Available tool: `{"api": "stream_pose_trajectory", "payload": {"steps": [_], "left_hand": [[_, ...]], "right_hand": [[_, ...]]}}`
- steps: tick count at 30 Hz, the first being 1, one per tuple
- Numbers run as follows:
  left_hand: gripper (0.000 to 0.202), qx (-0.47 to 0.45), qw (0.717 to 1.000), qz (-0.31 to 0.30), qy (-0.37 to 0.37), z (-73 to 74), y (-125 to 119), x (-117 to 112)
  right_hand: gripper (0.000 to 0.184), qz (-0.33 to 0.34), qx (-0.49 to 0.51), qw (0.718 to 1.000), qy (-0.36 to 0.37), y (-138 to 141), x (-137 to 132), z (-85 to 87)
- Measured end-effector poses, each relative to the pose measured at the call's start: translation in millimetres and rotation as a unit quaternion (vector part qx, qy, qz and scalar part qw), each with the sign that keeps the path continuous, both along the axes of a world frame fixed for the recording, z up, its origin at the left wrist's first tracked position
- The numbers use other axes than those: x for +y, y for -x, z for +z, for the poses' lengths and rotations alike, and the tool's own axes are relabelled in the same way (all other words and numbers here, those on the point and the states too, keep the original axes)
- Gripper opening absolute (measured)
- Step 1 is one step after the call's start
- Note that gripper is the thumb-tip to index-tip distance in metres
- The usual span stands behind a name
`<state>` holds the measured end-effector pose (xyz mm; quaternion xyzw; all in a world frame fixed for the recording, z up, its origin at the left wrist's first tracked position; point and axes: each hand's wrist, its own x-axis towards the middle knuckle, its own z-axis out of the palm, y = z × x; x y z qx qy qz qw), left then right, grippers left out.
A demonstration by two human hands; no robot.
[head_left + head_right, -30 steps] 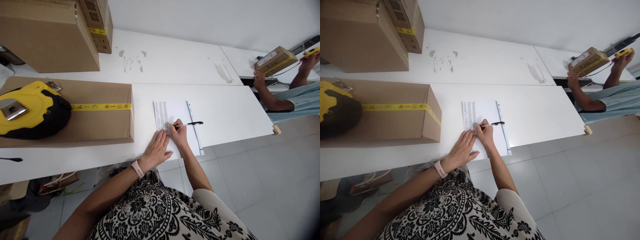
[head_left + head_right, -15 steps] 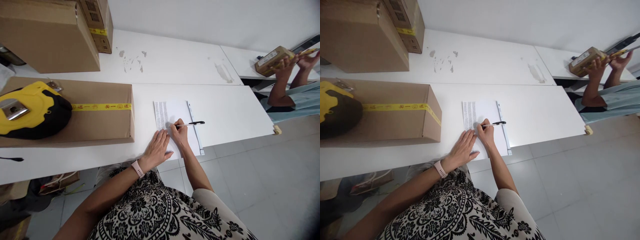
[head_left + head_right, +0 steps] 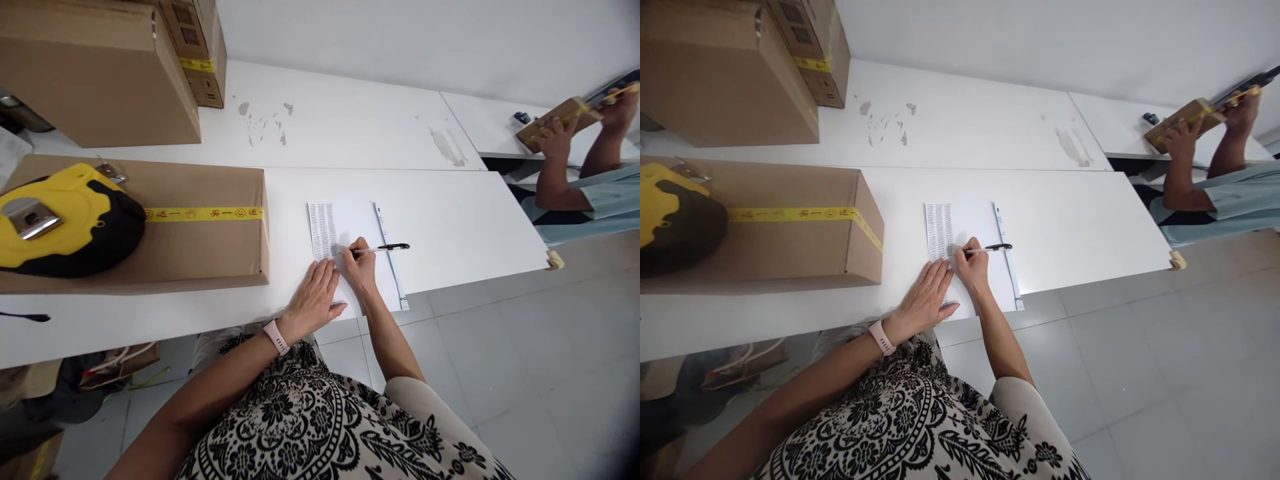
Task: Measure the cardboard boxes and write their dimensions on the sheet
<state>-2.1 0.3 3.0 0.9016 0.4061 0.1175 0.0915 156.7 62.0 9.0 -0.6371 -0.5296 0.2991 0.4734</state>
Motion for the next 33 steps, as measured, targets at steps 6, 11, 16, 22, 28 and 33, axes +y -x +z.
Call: {"api": "stream_pose_trajectory", "payload": {"steps": [6, 11, 16, 22, 28, 33], "left_hand": [[0.064, -0.074, 0.997, 0.010, 0.012, 5.2, 1, -2], [0.039, -0.193, 0.976, 0.014, -0.099, 65.6, 42, -29], [0.058, -0.234, 0.889, 0.190, -0.344, 150.4, 143, -43], [0.102, -0.223, 0.860, 0.391, -0.241, 173.4, 239, -11], [0.094, -0.254, 0.839, 0.461, -0.141, 164.1, 239, 14], [0.096, -0.557, 0.741, 0.349, -0.137, 148.6, 258, -7]], "right_hand": [[0.013, -0.034, -0.083, 0.994, -0.068, -3, 4, -7.2], [0.039, -0.003, -0.244, 0.967, -0.067, -4, 9, -17.6], [0.049, -0.030, -0.250, 0.964, -0.080, 0, 11, -18.3], [0.048, -0.065, -0.102, 0.987, -0.106, 32, -15, 27.3], [0.049, 0.088, 0.018, 0.990, -0.112, 106, -47, 49.5], [0.063, 0.164, 0.039, 0.983, -0.077, 129, -61, 31.1]]}}
